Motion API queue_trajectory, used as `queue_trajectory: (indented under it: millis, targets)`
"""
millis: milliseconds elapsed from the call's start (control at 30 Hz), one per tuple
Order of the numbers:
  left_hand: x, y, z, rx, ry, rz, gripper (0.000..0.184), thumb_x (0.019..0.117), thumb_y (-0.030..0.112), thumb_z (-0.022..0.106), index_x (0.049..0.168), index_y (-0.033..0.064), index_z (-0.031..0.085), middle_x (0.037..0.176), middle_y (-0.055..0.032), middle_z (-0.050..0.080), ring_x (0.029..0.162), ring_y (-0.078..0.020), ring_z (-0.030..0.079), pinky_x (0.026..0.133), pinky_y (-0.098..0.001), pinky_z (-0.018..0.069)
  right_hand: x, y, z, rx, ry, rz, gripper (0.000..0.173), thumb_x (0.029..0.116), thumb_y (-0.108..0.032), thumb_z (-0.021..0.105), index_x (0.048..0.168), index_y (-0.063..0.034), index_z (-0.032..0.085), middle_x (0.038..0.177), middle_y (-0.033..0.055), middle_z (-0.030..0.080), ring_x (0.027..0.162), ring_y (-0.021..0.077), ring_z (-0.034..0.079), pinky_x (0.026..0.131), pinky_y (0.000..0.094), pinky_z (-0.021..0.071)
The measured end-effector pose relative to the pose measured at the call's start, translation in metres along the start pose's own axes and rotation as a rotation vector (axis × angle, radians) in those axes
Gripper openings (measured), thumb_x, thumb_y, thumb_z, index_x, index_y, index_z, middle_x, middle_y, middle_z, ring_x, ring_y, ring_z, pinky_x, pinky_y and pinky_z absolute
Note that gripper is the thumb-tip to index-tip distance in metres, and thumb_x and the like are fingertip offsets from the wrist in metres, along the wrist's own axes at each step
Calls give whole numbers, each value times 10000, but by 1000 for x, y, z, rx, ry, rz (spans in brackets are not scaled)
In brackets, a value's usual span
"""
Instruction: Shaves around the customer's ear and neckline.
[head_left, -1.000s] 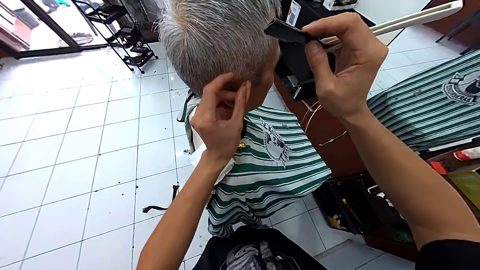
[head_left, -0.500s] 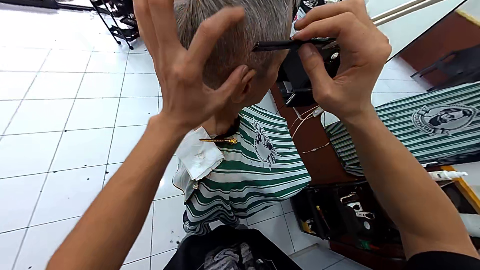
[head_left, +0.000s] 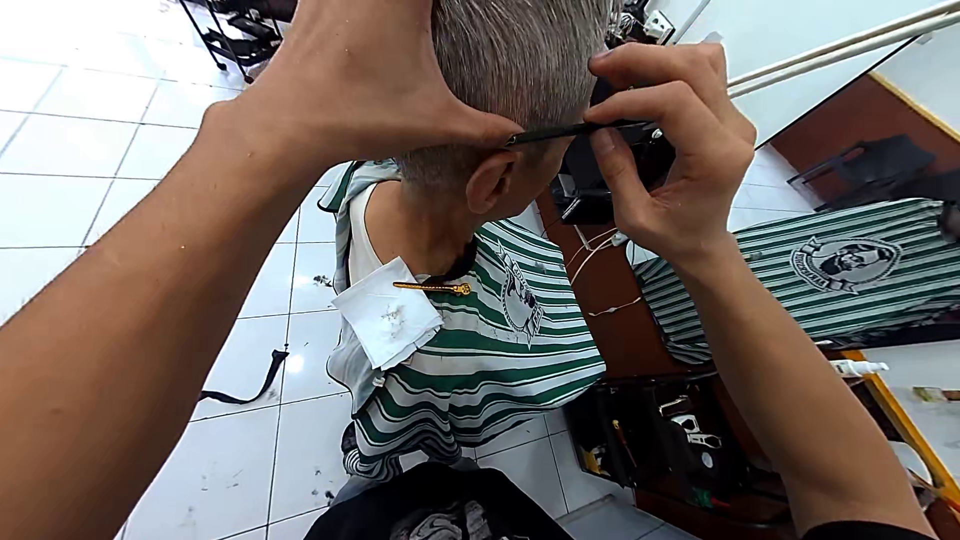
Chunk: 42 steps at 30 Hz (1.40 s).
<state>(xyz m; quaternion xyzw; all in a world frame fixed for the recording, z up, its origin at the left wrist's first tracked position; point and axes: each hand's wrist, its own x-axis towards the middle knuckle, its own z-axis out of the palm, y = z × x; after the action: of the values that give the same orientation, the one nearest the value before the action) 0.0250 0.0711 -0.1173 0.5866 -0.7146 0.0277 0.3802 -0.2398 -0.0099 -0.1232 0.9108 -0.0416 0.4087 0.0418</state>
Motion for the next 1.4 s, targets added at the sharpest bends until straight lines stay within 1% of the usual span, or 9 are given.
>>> queue_trajectory:
  millis: [133,267,433,500,667,933,1133,1233,1400]
  targets:
    - [2,-1,1,-5,13,-1,882,587,853,678,1143,168,684,1035,-23,695,987,-158,667,808,-496,531,-3,-1,1,28,19,-8,154,998,-54,596,1072,12,714,1253,233,688,1238,307,607,1045,408,468]
    - [4,-2,1,-21,29,17,871,604,840,680,1165,173,681,1065,-19,698,1022,-147,667,835,-487,536,-5,-3,5,-30,35,31,152,998,-41,598,1075,12,718,1258,213,699,1228,314,614,1047,402,461]
    - [5,-4,2,-23,68,46,906,619,860,666,1190,157,676,1095,-36,695,1060,-165,657,872,-507,519,-8,-1,8,-62,35,36,151,988,-25,600,1068,24,719,1250,214,705,1209,318,625,1034,390,474]
    - [5,-5,3,-31,81,52,885,623,850,673,1183,164,677,1092,-29,694,1056,-155,655,870,-493,521,-8,-1,8,-56,42,43,150,987,-15,598,1068,36,714,1242,219,708,1207,314,632,1036,386,477]
    - [6,-5,3,-34,81,35,870,622,845,678,1171,169,684,1078,-30,697,1036,-160,659,848,-496,525,-7,-3,8,-75,48,47,151,984,-10,599,1063,42,717,1233,221,713,1197,309,640,1029,382,476]
    - [5,-3,4,-32,69,7,827,614,845,673,1111,184,694,996,-11,698,946,-148,674,759,-481,532,-8,-6,10,-93,50,52,149,987,-9,607,1065,47,721,1223,218,719,1189,309,648,1024,376,481]
    - [6,-4,4,-41,61,2,783,617,843,676,1084,214,702,972,26,699,922,-107,677,748,-451,542,-8,-3,10,-104,49,37,145,992,-17,607,1067,37,719,1223,210,722,1196,304,645,1021,379,475]
    - [7,-4,5,-44,51,-8,809,609,860,669,1088,209,704,975,15,700,929,-130,678,758,-482,535,-9,-2,10,-104,51,38,143,989,-11,609,1061,37,722,1215,213,724,1195,306,648,1023,381,476]
    - [7,-3,5,-32,46,-22,797,606,856,666,1071,210,705,958,12,696,913,-131,676,742,-484,529,-10,-3,11,-105,55,37,139,990,-9,608,1056,39,719,1214,217,723,1193,309,651,1022,377,481]
